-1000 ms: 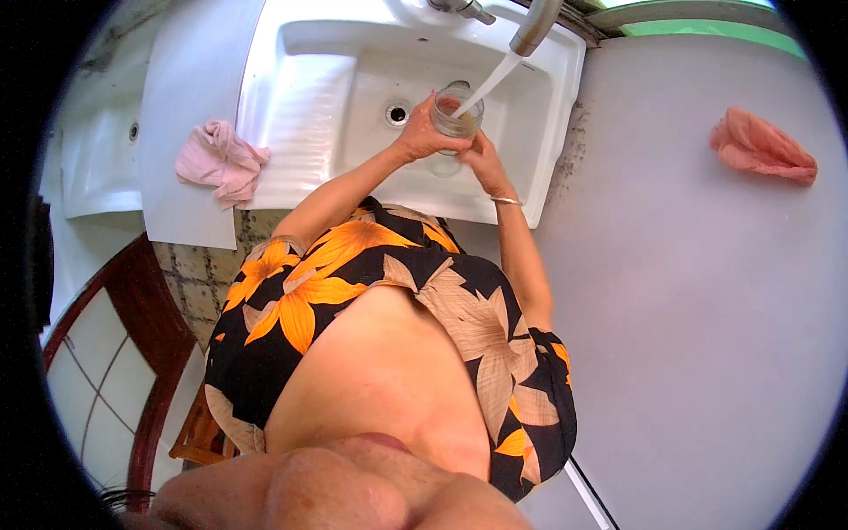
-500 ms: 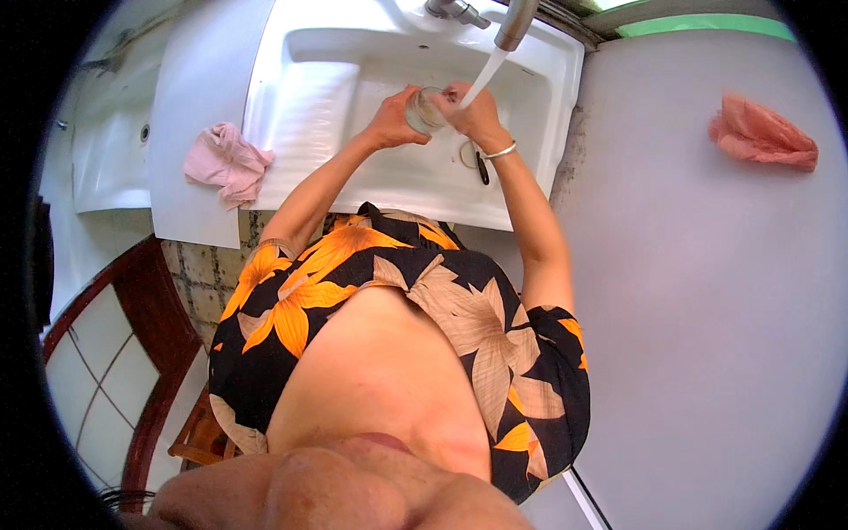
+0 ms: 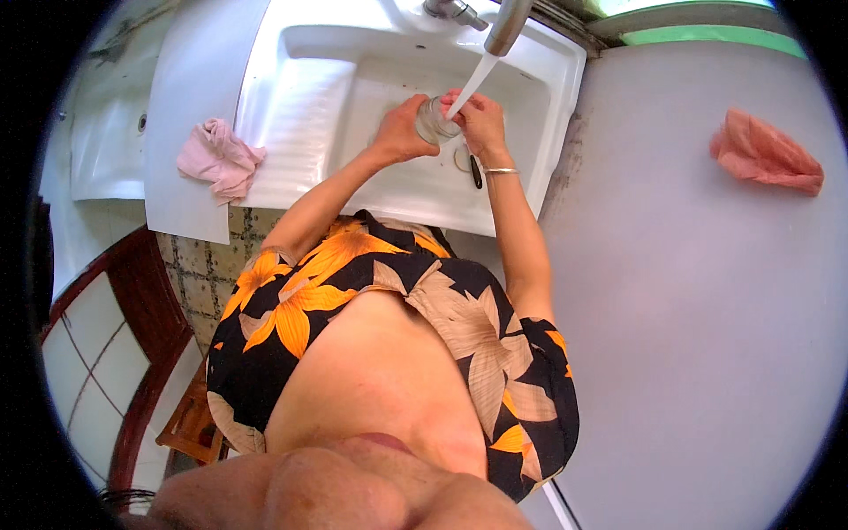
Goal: The person washes a jar and a ladle at a sink using a cloth. They rinse the items under running water, wipe them with the cloth, and set them aside.
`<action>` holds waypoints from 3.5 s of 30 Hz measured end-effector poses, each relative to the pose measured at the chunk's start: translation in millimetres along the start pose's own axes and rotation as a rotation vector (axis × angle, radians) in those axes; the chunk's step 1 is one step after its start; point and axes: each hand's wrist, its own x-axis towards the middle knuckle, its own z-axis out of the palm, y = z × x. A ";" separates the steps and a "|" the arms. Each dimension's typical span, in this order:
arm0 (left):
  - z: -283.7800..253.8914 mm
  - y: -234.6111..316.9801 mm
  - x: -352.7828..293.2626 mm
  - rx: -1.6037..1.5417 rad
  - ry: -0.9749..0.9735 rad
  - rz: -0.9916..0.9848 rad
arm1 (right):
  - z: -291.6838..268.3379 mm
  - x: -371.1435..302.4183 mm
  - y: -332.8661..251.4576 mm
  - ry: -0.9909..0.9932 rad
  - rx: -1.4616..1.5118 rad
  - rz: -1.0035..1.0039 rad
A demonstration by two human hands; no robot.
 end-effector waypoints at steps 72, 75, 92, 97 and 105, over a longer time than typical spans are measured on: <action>-361.0 -7.1 347.2 -0.232 0.283 0.217 | 338.3 360.5 -331.6 -0.071 -1.233 -0.049; -367.1 -9.8 344.5 -0.202 0.300 0.201 | 349.9 363.8 -321.3 -0.048 -1.370 -0.082; -353.7 -3.8 352.4 -0.172 0.356 0.271 | 333.3 379.8 -324.3 -0.015 -1.205 0.025; -353.1 45.1 359.3 -0.215 0.374 0.350 | 321.4 365.5 -358.6 0.122 -1.266 -0.219; -363.6 6.5 354.8 -0.314 0.372 0.428 | 323.0 385.2 -352.8 0.328 -1.431 -0.423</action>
